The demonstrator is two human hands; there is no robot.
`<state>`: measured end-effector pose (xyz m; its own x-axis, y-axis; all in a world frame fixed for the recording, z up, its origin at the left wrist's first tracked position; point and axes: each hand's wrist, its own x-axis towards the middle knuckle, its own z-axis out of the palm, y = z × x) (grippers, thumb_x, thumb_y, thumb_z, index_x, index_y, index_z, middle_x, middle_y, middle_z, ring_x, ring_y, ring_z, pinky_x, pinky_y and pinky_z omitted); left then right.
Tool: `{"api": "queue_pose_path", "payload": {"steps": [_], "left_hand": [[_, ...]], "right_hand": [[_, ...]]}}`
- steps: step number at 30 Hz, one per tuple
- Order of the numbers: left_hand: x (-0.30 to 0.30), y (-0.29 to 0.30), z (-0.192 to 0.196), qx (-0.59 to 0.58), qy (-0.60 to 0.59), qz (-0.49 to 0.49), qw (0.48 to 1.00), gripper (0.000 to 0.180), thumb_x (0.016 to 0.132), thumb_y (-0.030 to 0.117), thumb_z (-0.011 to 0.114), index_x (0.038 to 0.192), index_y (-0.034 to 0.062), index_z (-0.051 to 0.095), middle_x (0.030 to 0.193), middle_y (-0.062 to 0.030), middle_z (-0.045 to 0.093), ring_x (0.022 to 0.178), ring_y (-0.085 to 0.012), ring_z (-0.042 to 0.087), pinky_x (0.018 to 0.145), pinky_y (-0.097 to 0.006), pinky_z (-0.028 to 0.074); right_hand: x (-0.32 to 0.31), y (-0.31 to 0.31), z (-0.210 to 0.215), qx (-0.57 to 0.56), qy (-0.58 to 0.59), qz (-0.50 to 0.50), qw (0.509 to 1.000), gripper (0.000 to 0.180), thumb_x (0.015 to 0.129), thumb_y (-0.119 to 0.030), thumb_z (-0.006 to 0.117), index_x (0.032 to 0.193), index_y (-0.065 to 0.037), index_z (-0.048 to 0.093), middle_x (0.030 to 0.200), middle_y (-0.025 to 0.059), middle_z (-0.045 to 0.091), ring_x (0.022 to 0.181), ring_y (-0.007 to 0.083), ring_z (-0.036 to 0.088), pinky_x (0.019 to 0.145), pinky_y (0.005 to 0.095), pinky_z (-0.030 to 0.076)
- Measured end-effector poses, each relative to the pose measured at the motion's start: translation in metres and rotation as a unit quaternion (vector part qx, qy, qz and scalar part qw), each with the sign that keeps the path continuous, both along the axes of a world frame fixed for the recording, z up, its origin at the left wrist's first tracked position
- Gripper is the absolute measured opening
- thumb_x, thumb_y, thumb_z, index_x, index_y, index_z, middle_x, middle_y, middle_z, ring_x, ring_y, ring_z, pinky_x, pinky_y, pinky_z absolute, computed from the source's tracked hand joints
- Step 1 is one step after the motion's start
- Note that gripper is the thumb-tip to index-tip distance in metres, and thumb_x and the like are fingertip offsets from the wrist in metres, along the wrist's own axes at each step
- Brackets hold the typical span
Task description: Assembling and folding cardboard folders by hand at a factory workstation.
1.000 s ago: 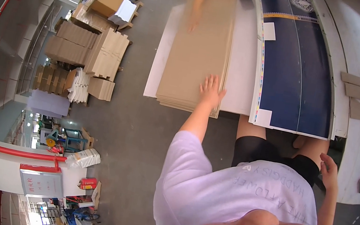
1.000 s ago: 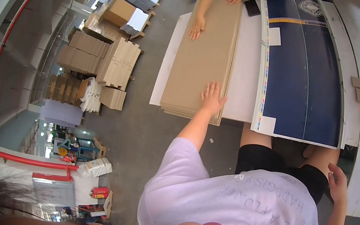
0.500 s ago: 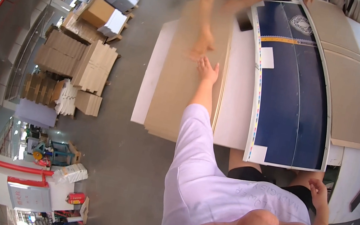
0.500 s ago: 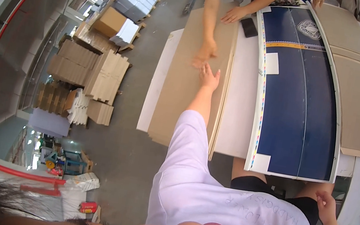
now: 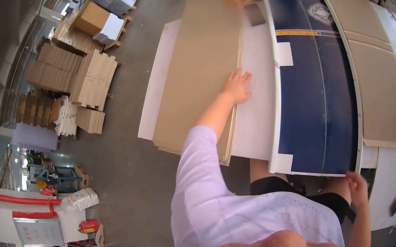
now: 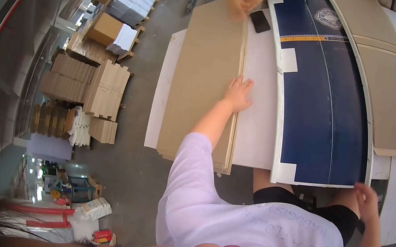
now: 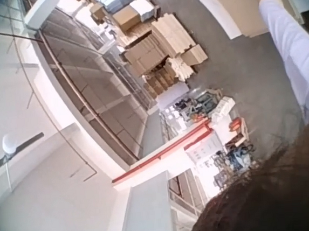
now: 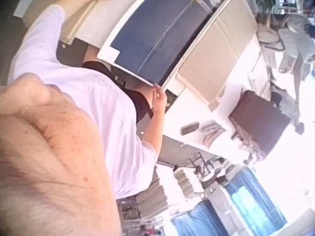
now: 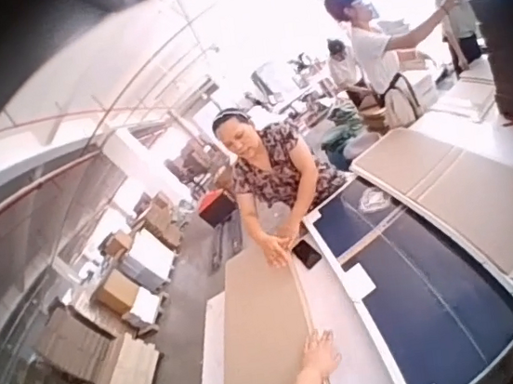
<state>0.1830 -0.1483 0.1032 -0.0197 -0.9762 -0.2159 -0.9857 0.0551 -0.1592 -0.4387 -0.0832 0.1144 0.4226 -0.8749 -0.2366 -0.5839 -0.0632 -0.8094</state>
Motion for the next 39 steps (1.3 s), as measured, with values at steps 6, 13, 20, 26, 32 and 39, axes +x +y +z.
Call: {"api": "queue_pose_path", "payload": {"steps": [6,13,20,26,32,39], "left_hand": [[-0.043,0.102,-0.021,0.1,0.24,-0.034,0.965,0.05,0.089,0.019,0.055,0.138,0.009,0.046,0.139,-0.0142,0.05,0.129,-0.0271,0.047,0.11,-0.046,0.033],[-0.175,0.155,-0.009,-0.2,0.688,0.179,0.675,0.035,0.096,0.006,0.049,0.13,0.0025,0.05,0.124,-0.0129,0.059,0.115,-0.0225,0.058,0.096,-0.034,0.047],[-0.362,0.053,0.03,0.049,0.873,0.225,0.43,0.033,0.098,0.015,0.052,0.13,0.0064,0.049,0.119,-0.0111,0.06,0.108,-0.0201,0.059,0.089,-0.033,0.05],[-0.439,-0.027,0.003,0.184,0.875,0.315,0.319,0.034,0.095,0.025,0.06,0.124,0.0099,0.05,0.111,-0.0089,0.062,0.103,-0.0211,0.06,0.085,-0.036,0.05],[-0.486,-0.097,0.033,0.188,0.898,0.329,0.222,0.031,0.093,0.028,0.062,0.116,0.01,0.051,0.108,-0.0084,0.061,0.096,-0.0237,0.062,0.086,-0.041,0.05],[-0.496,-0.13,0.036,0.068,0.867,0.363,0.336,0.023,0.093,0.008,0.054,0.115,0.0106,0.047,0.107,-0.0079,0.06,0.092,-0.0248,0.063,0.076,-0.041,0.055]], "right_hand": [[-0.065,-0.09,-0.041,-0.016,-0.049,-0.204,0.978,0.026,0.095,-0.03,0.057,0.099,-0.005,0.065,0.08,0.002,0.066,0.077,0.0074,0.059,0.064,0.0236,0.044],[-0.091,-0.126,-0.087,0.293,-0.391,-0.441,0.753,0.069,0.091,-0.051,0.057,0.136,-0.002,0.039,0.123,0.0149,0.058,0.108,0.021,0.056,0.095,0.0335,0.046],[-0.043,-0.178,-0.094,0.266,-0.536,-0.516,0.612,0.032,0.089,-0.031,0.068,0.11,-0.01,0.056,0.099,0.003,0.062,0.089,0.018,0.061,0.08,0.0339,0.05],[-0.059,-0.198,-0.08,0.222,-0.529,-0.499,0.649,0.02,0.086,-0.017,0.068,0.103,-0.014,0.058,0.087,-0.0003,0.062,0.077,0.0145,0.06,0.062,0.03,0.045],[-0.045,-0.199,-0.013,0.198,-0.564,-0.466,0.652,0.019,0.086,-0.017,0.067,0.102,-0.016,0.057,0.082,-0.0006,0.061,0.075,0.0145,0.059,0.06,0.0295,0.043],[-0.112,-0.24,-0.002,0.183,-0.688,-0.399,0.578,0.028,0.086,-0.024,0.071,0.106,-0.008,0.059,0.102,0.0048,0.068,0.095,0.0207,0.066,0.082,0.036,0.055]]}}
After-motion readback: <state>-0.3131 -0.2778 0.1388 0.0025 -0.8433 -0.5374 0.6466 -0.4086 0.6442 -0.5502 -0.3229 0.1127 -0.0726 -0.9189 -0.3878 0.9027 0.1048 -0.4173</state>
